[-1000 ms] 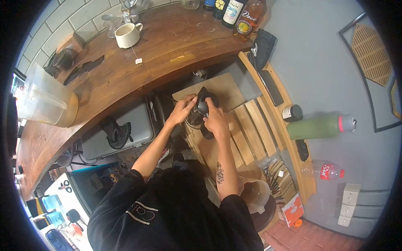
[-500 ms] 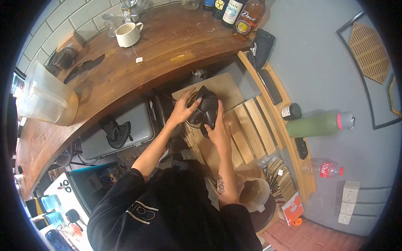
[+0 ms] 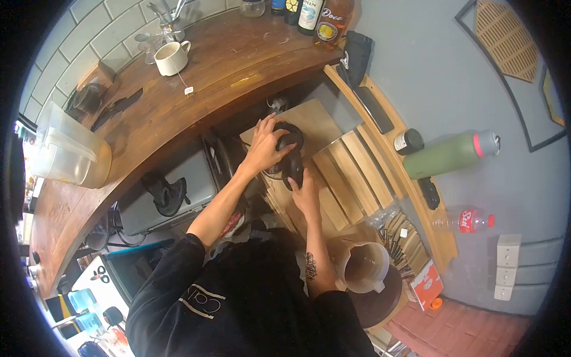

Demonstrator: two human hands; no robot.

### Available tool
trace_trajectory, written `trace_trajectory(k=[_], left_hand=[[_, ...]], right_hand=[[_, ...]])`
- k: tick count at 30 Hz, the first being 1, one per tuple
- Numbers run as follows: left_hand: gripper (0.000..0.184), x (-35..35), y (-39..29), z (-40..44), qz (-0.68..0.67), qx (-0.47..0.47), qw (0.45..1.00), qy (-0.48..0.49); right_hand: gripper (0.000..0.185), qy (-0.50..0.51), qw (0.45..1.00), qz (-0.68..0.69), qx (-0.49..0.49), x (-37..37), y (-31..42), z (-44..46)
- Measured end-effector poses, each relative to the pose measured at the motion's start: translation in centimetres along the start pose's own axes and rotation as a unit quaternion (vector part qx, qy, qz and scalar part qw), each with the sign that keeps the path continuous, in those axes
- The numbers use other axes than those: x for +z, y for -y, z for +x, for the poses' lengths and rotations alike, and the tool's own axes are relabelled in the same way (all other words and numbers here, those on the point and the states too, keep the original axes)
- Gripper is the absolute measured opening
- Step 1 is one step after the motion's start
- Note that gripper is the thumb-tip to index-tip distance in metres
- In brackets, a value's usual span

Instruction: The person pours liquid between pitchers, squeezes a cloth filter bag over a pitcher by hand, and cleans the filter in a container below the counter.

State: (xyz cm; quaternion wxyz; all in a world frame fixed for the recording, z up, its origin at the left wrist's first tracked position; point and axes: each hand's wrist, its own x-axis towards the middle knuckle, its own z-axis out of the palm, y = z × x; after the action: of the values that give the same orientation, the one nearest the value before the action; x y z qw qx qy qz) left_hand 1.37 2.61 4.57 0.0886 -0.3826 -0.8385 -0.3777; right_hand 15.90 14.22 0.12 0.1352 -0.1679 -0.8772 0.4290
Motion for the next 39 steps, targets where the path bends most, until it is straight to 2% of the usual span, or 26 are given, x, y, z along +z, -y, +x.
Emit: trace_trajectory(k=[5, 9, 11, 12, 14, 15, 17, 19, 21, 25, 28, 31, 33, 34, 35, 37, 38, 39], left_hand=[[0.037, 0.4, 0.2, 0.0, -0.009, 0.006, 1.000, -0.005], [0.039, 0.4, 0.2, -0.1, -0.023, 0.008, 1.000, -0.015], [0.041, 0.4, 0.1, -0.4, -0.034, -0.009, 0.999, -0.011], [0.043, 0.4, 0.2, -0.6, -0.046, -0.026, 0.999, -0.007], [0.045, 0.6, 0.1, -1.1, -0.045, -0.033, 0.998, -0.009], [0.046, 0.7, 0.2, -1.3, -0.046, -0.040, 0.998, -0.011], [0.047, 0.8, 0.4, -1.5, -0.034, -0.038, 0.999, -0.019], [0.048, 0.9, 0.4, -1.6, -0.025, -0.034, 0.999, -0.025], [0.050, 0.8, 0.4, -1.6, -0.020, -0.038, 0.999, -0.020], [0.050, 1.0, 0.5, -1.6, -0.024, -0.040, 0.999, -0.013], [0.051, 0.9, 0.6, -1.5, -0.019, -0.038, 0.999, -0.001], [0.052, 0.5, 0.0, -1.6, -0.005, -0.023, 0.999, -0.031], [0.049, -0.7, -0.3, -2.3, -0.123, -0.053, 0.988, -0.076], [0.043, -1.4, -0.2, -3.1, -0.133, -0.058, 0.983, -0.115], [0.033, -2.0, 0.0, -4.4, -0.154, -0.112, 0.971, -0.145], [0.025, -2.8, 2.1, -8.3, -0.170, -0.208, 0.946, -0.183], [0.020, -2.9, 3.3, -10.8, -0.170, -0.245, 0.929, -0.217], [0.021, -3.6, 4.4, -13.6, -0.122, -0.291, 0.922, -0.225]], right_hand=[[0.030, -0.019, 0.998, -0.063, -0.021, 0.7, -1.3, 0.1], [0.030, -0.012, 0.999, -0.038, -0.020, 0.6, -1.4, 0.1], [0.049, 0.020, 0.999, -0.001, 0.029, 1.1, -2.4, 0.1], [0.049, 0.020, 0.999, 0.000, 0.028, 0.8, -1.8, 0.1], [0.040, 0.042, 0.989, 0.131, 0.060, 0.1, -0.8, -0.2], [0.040, 0.042, 0.989, 0.131, 0.060, 0.2, -1.0, -0.2], [0.035, 0.033, 0.954, 0.290, 0.067, 0.4, -2.0, 0.1], [0.031, 0.033, 0.945, 0.315, 0.086, 0.4, -2.6, 0.3], [0.032, 0.035, 0.906, 0.408, 0.109, 0.5, -2.7, 0.3], [0.034, 0.025, 0.909, 0.404, 0.104, 0.9, -2.9, 0.6], [0.034, 0.010, 0.901, 0.412, 0.134, 1.4, -2.9, 0.9], [0.030, -0.009, 0.905, 0.391, 0.168, 1.4, -3.0, 1.0], [0.027, -0.055, 0.915, 0.378, 0.133, 1.5, -3.0, 0.5], [0.029, -0.123, 0.910, 0.379, 0.113, 2.1, -2.9, 0.2], [0.030, -0.169, 0.915, 0.359, 0.068, 2.2, -3.0, -0.2], [0.021, -0.242, 0.922, 0.293, 0.071, 1.8, -1.1, -1.2], [0.021, -0.226, 0.924, 0.299, 0.074, 2.0, -0.2, -1.9], [0.016, -0.259, 0.941, 0.216, 0.009, 2.4, 0.7, -2.5]])
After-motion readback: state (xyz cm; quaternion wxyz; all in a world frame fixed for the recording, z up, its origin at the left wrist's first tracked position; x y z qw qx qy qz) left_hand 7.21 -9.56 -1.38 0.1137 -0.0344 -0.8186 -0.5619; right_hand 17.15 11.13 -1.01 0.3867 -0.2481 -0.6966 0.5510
